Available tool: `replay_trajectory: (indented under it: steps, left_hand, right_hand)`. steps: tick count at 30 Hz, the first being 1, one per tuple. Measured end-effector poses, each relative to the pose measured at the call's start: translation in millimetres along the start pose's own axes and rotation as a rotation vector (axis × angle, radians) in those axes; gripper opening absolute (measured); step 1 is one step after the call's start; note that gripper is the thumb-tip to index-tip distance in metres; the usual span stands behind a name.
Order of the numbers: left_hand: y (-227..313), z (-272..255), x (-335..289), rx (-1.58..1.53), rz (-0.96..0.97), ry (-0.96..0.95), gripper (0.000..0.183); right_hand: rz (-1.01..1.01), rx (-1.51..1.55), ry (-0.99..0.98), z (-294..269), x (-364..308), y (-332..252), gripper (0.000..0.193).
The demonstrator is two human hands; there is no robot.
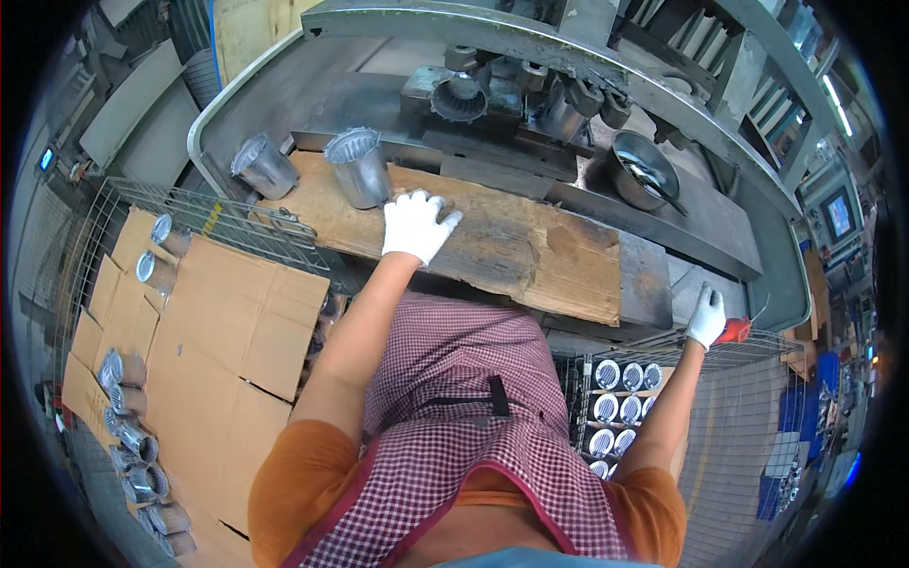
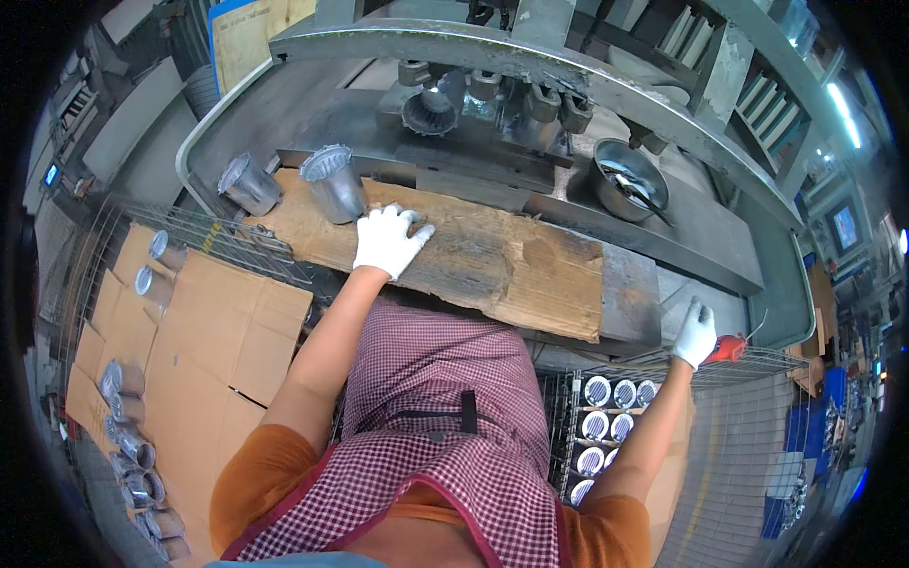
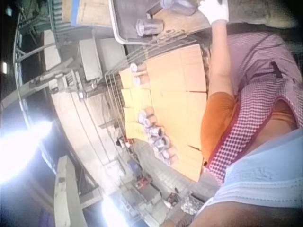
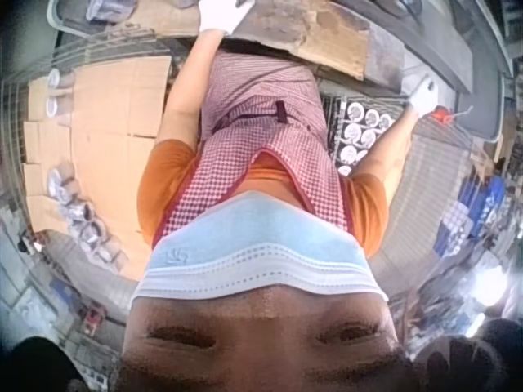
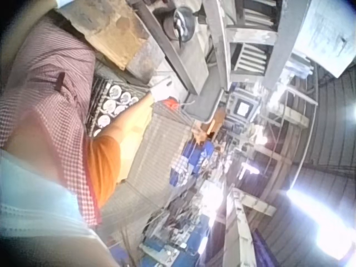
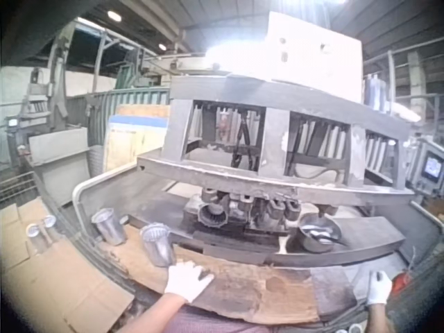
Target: The worker processes metal heat sink components using a screwdriver and moves them between a workbench and a storage crate.
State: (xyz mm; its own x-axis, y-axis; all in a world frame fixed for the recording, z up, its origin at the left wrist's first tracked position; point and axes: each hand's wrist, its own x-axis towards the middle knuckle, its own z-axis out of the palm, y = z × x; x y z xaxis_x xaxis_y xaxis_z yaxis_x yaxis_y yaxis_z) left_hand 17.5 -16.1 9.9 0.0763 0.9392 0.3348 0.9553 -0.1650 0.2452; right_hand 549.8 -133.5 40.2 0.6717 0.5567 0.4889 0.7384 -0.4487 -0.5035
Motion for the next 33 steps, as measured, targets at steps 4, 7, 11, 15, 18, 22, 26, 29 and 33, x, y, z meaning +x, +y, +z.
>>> replay_trajectory:
  steps: [4,7,11,15,18,22,26,29,33]
  left_hand:
    - [-1.1,8.2,-0.4,-0.068,-0.007,0.165,0.046]
    - [-0.5,5.1,0.5,-0.092,-0.001,0.181,0.044]
    - [-3.1,-1.9,-0.5,-0.015,0.048,-0.025,0.042]
    - [2.4,0.5,2.6,-0.003,0.067,-0.021,0.041]
    - [-0.3,-3.1,0.4,-0.013,0.052,-0.031,0.041]
    - [-1.5,-1.8,0.5,-0.024,0.062,0.011,0.039]
    - [3.4,-6.4,2.9,-0.042,0.041,-0.012,0.038]
    - [3.2,-3.8,2.0,-0.061,0.025,-0.012,0.034]
    - [-3.2,6.7,11.6,-0.145,0.033,0.135,0.031]
  right_hand:
    - [0.018,-0.032,0.014,-0.3,0.0,-2.1,0.05]
    - [0.013,-0.048,0.015,-2.4,-1.8,-3.5,0.051]
    - [-0.274,-0.424,0.072,-24.3,-15.7,-56.2,0.035]
    - [-0.744,-0.152,-0.006,-1.3,-1.6,-109.5,0.013]
    - [-0.94,0.271,-0.115,-2.0,-18.2,-231.2,0.015]
    - [-0.926,0.138,-0.182,45.0,3.9,-322.3,0.031]
    - [-0.866,0.102,-0.243,99.4,33.3,-357.6,0.041]
    - [-0.788,-0.051,-0.502,80.9,45.3,-375.1,0.043]
    - [-0.886,0.095,-0.324,69.9,15.0,-357.8,0.041]
